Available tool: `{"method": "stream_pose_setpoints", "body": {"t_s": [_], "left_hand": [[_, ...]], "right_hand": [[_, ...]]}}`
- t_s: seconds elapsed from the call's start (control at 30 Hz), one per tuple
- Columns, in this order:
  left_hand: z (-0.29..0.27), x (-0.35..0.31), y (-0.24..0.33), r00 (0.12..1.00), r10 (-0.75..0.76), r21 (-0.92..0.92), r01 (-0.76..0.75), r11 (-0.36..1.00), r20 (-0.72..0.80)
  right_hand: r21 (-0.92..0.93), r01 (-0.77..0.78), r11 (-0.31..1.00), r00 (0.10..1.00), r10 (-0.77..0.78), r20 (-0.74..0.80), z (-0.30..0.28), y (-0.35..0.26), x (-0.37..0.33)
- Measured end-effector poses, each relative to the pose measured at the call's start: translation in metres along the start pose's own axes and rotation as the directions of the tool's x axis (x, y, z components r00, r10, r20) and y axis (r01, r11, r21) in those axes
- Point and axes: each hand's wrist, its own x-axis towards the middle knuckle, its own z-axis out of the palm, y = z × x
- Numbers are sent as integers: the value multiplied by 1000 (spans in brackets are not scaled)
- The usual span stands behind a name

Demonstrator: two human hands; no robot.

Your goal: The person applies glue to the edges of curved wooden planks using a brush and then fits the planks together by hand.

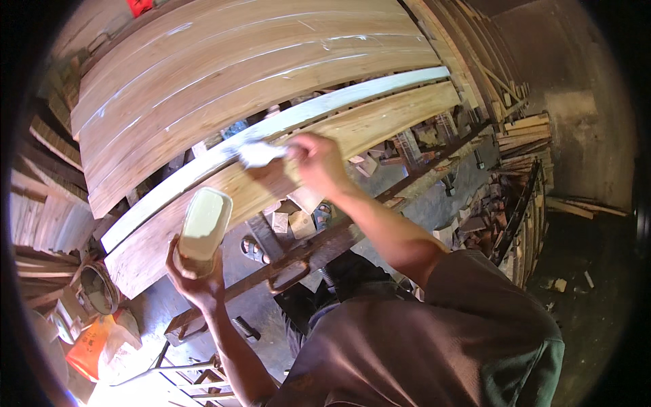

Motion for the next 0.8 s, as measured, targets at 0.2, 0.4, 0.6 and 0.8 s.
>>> {"method": "stream_pose_setpoints", "body": {"t_s": [0.2,0.4,0.6,0.8], "left_hand": [[112,-5,73,985,-155,-354,171,919,74],[163,-9,91,970,210,-11,-210,978,126],[165,-7,97,992,122,35,-123,992,39],[142,-4,64,996,28,15,-27,1000,-86]], "right_hand": [[-380,524,762,849,-430,307,-18,15,-17],[178,-134,975,972,94,216,-67,65,-3],[581,-555,596,832,399,385,-98,121,21],[683,-536,496,823,487,292,-86,157,47]]}}
